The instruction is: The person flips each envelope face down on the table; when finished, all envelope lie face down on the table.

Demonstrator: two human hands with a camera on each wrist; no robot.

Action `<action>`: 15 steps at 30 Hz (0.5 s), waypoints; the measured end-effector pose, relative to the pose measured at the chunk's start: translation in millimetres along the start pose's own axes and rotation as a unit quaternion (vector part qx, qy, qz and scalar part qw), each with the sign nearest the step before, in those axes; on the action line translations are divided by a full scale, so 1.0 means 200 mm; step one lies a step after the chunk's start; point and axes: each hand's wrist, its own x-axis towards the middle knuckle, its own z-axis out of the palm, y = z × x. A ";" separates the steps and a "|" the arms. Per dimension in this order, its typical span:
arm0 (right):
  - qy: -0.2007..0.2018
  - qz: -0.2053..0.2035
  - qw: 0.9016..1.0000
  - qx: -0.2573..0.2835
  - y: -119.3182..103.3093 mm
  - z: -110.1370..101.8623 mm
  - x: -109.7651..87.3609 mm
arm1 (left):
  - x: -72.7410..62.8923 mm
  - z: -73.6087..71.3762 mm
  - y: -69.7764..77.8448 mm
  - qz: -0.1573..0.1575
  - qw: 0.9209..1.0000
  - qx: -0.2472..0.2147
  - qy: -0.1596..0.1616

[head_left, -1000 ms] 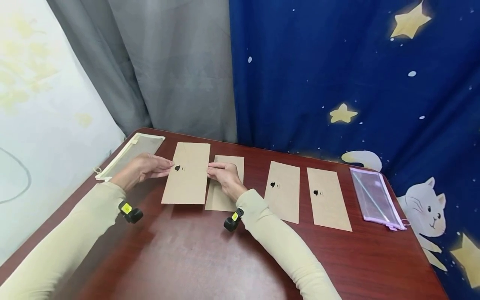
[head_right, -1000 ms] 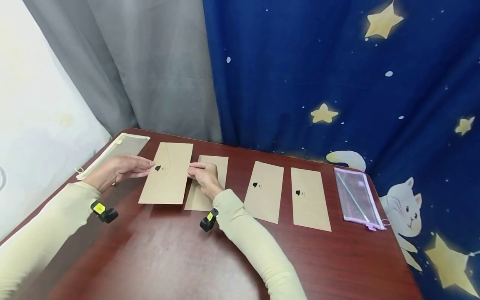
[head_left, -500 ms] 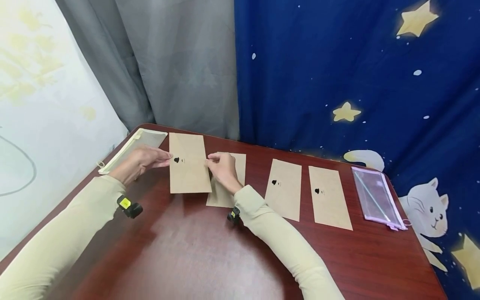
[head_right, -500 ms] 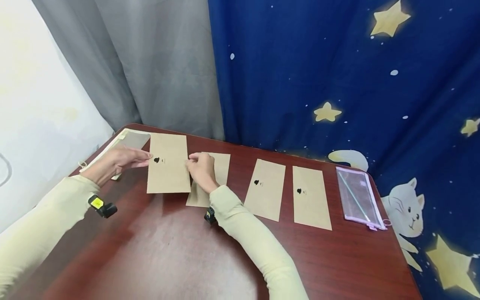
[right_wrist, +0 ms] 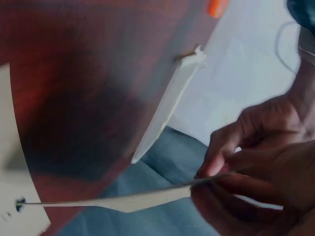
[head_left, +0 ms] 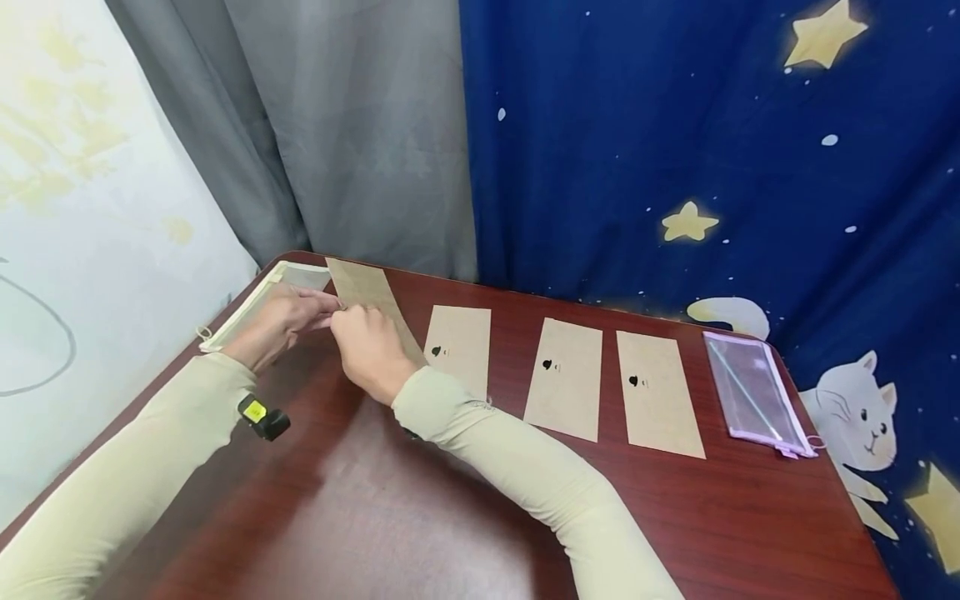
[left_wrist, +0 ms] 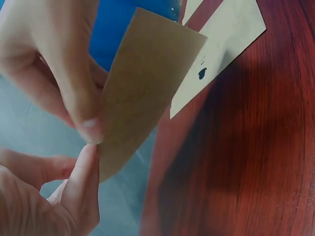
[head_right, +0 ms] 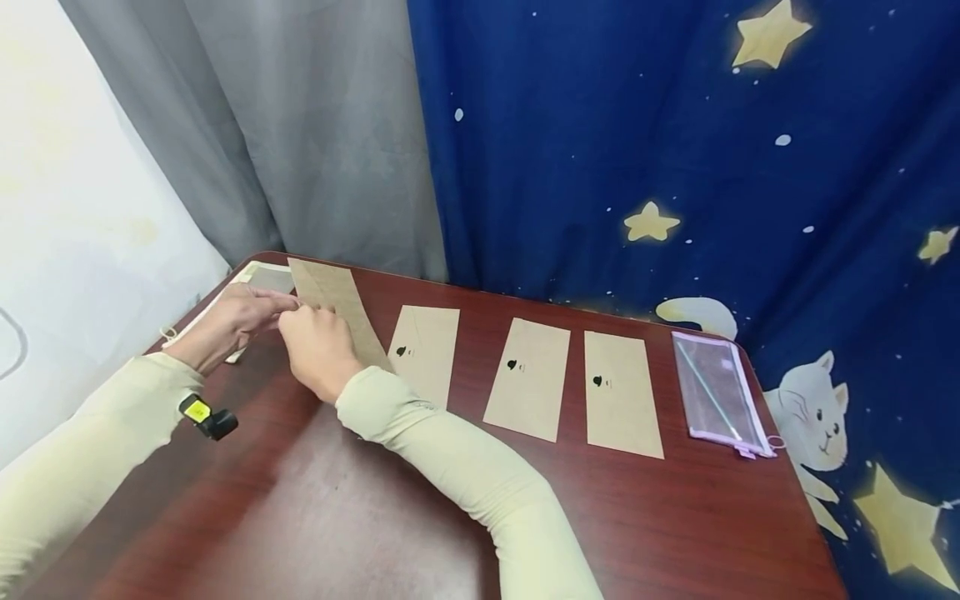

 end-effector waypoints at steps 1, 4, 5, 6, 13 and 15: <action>-0.003 0.006 1.000 -0.025 -0.01 0.00 0.01 | 0.00 0.00 0.01 -0.004 1.000 0.002 0.005; 0.009 0.023 0.996 -0.081 -0.04 0.00 0.01 | -0.01 0.01 0.04 -0.015 1.000 0.014 0.013; 0.017 0.027 0.995 -0.094 -0.04 0.00 0.01 | -0.01 0.02 0.05 -0.014 1.000 0.019 0.013; 0.027 0.031 0.994 -0.105 -0.04 0.01 0.01 | -0.01 0.02 0.05 -0.011 1.000 0.020 0.014; 0.067 0.049 0.986 -0.142 -0.02 0.01 0.00 | -0.01 0.04 0.04 0.030 0.999 -0.002 0.010; 0.058 0.058 0.988 -0.128 -0.01 0.01 0.00 | -0.01 0.04 0.00 0.016 0.999 -0.046 0.006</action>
